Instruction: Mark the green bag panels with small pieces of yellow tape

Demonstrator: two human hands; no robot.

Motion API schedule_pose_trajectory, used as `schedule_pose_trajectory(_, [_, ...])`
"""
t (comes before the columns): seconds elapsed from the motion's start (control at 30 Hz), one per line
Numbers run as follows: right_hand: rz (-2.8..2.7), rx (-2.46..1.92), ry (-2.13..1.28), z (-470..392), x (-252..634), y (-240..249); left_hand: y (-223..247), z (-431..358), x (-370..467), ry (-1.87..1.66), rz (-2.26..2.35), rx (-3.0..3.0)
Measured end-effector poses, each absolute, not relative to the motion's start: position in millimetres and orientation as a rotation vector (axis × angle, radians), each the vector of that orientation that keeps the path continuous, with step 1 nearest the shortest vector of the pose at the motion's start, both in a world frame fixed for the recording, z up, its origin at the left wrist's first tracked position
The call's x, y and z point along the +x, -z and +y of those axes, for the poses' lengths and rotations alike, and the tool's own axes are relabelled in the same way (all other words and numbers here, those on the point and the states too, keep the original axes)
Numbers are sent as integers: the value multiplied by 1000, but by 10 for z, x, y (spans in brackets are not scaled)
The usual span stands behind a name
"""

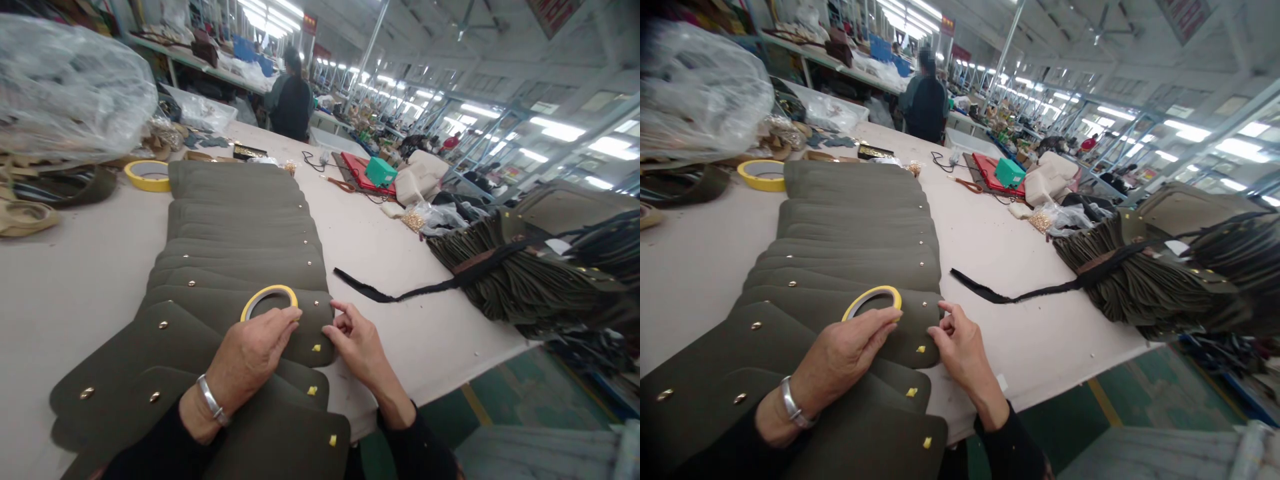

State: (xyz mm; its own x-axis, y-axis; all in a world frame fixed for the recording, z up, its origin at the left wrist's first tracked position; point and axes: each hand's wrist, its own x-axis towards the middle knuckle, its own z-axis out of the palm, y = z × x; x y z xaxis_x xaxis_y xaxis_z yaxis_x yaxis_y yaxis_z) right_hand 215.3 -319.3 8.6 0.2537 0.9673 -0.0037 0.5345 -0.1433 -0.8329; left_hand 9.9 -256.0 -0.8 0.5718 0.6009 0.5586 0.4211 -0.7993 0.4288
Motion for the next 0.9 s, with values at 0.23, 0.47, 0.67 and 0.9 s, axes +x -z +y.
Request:
schedule_pose_trajectory(0.23, [-1525, -1838, -999, -3450, 2112, -195, -22, -2564, 88, -1073, 848, 2545])
schedule_pose_trajectory(0.47, [-1548, -1876, -811, -3568, 2131, -335, -57, -2590, 88, -1005, 768, 2543])
schedule_pose_trajectory(0.67, [-1756, -1470, -372, -3433, 1946, -417, -19, -2653, 122, -893, 791, 2574])
schedule_pose_trajectory(0.9, [-1992, -1439, -278, -3340, 1845, -337, -33, -2697, 136, -905, 783, 2640])
